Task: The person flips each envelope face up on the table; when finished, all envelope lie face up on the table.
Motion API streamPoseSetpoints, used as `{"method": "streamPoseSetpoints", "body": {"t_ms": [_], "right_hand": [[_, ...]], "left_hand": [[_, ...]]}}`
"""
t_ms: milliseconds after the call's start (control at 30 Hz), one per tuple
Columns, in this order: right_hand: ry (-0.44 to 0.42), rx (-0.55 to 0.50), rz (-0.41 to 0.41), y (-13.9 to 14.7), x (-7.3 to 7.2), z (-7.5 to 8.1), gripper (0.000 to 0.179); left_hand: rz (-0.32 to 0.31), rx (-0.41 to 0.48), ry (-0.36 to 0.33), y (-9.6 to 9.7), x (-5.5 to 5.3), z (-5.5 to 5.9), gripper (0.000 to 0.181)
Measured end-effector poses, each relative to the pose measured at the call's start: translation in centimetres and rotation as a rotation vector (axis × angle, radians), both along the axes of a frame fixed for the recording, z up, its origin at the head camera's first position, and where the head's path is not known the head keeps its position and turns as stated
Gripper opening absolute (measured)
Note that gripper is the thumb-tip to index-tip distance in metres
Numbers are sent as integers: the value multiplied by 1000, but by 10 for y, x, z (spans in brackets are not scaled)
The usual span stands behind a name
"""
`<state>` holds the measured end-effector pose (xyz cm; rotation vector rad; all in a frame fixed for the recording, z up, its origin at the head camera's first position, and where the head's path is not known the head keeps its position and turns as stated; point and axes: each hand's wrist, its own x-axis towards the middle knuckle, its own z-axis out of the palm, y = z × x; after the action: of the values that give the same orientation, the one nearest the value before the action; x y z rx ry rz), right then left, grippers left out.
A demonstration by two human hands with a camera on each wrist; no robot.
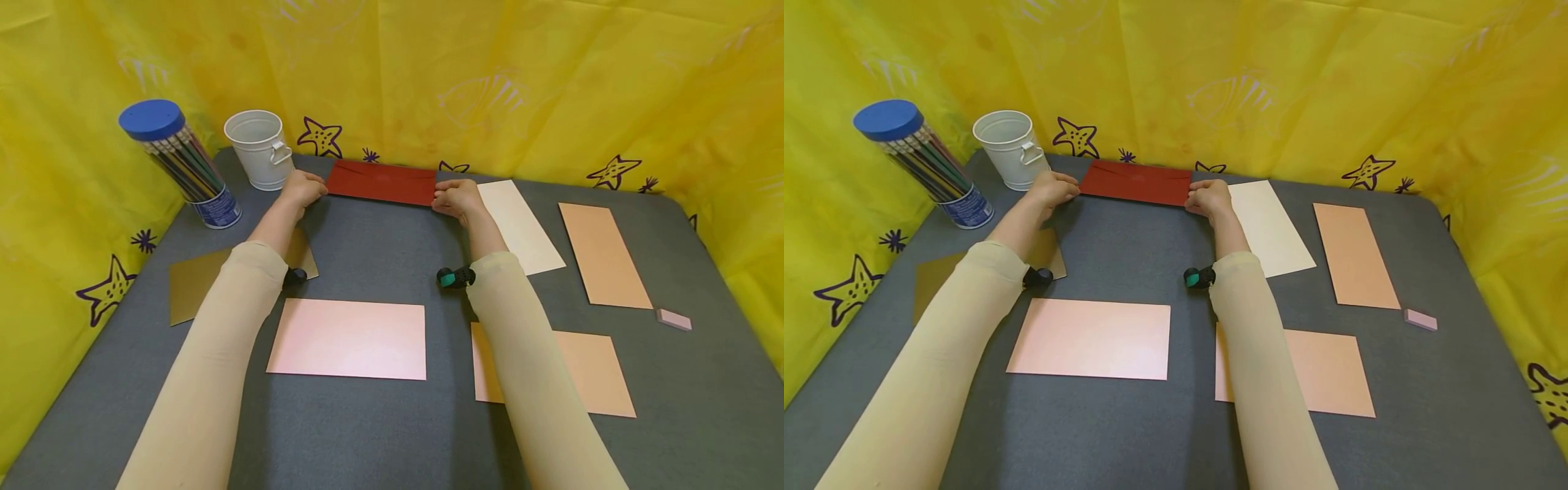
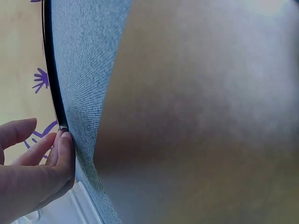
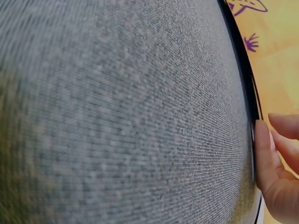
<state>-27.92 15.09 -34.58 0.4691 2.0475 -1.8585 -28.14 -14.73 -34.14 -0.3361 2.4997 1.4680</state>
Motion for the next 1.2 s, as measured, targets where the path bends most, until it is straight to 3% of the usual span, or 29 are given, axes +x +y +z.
{"method": "streamPoseSetpoints", "body": {"t_ms": [333, 500, 567, 700, 867, 1033, 1200], "right_hand": [[25, 8, -13, 2, -1, -5, 45], [29, 22, -13, 3, 0, -7, 43], [29, 24, -12, 3, 0, -8, 43], [47, 32, -8, 2, 0, -9, 41], [91, 63, -29, -2, 0, -8, 40], [159, 125, -14, -14, 5, -4, 38], [183, 145, 61, -31, 11, -1, 36]], "left_hand": [[-6, -17, 25, -2, 3, 2, 40], [-46, -47, 47, -9, -3, -5, 38], [-69, -11, 62, -16, -12, -16, 34], [-117, -18, 57, -21, -11, -14, 35], [-204, -114, 24, -19, 7, 6, 44], [-328, -173, 29, -29, 15, 14, 47], [-464, -200, 24, -41, 25, 20, 50]]}}
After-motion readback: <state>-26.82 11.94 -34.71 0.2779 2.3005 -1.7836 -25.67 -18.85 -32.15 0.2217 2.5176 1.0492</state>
